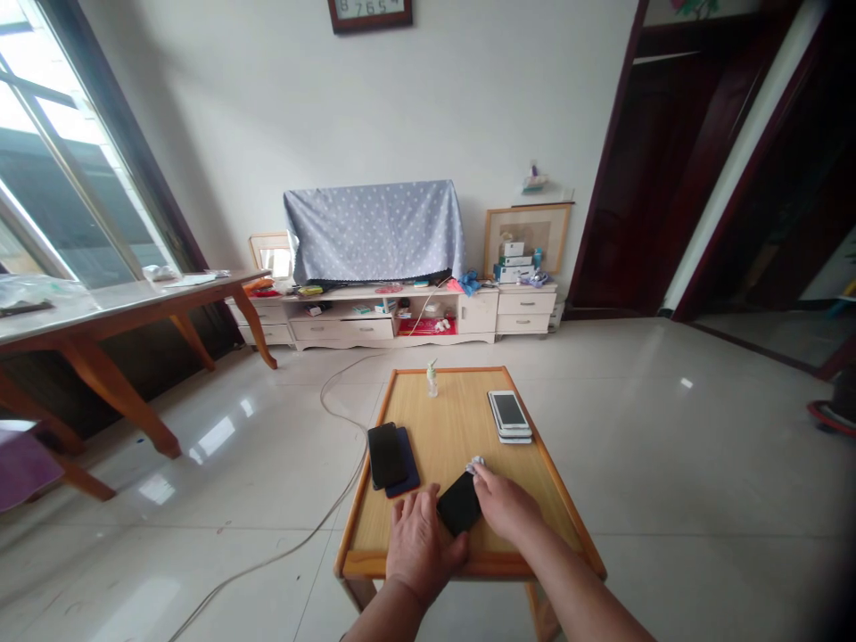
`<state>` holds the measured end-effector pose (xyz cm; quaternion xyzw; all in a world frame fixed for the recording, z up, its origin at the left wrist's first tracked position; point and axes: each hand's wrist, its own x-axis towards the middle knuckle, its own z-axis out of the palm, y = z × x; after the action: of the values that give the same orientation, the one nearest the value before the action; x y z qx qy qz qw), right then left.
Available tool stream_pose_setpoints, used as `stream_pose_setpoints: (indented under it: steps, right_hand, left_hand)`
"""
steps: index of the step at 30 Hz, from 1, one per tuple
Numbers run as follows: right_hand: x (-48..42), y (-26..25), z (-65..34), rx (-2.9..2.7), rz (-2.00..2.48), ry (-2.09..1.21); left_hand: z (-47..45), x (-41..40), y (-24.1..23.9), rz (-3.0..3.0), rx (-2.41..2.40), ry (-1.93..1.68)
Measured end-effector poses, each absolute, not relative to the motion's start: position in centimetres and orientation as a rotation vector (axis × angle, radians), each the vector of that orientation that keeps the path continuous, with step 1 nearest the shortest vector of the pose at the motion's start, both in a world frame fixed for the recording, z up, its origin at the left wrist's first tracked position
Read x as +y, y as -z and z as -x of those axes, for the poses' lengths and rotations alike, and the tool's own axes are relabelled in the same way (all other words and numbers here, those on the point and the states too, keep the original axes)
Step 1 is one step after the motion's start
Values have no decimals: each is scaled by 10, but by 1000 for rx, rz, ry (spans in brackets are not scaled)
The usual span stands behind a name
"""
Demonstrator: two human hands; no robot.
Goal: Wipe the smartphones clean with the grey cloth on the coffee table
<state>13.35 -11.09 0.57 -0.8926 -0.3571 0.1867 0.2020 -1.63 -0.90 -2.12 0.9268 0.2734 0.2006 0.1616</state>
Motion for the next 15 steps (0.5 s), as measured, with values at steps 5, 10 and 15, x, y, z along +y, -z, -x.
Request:
stream_pose_setpoints:
  steps: [5,10,15]
  right_hand:
    - [-119,-4,-129,-1023,2486,-512]
    - [-117,-5,-128,-1003,2498,-515]
    - [-124,-8,-148,-931,2532,-525]
  left_hand:
    - [16,-13,15,-2650,807,-557]
    - [14,-12,15,-2671,799,-520]
    - [11,-18,6,-2699,852,-478]
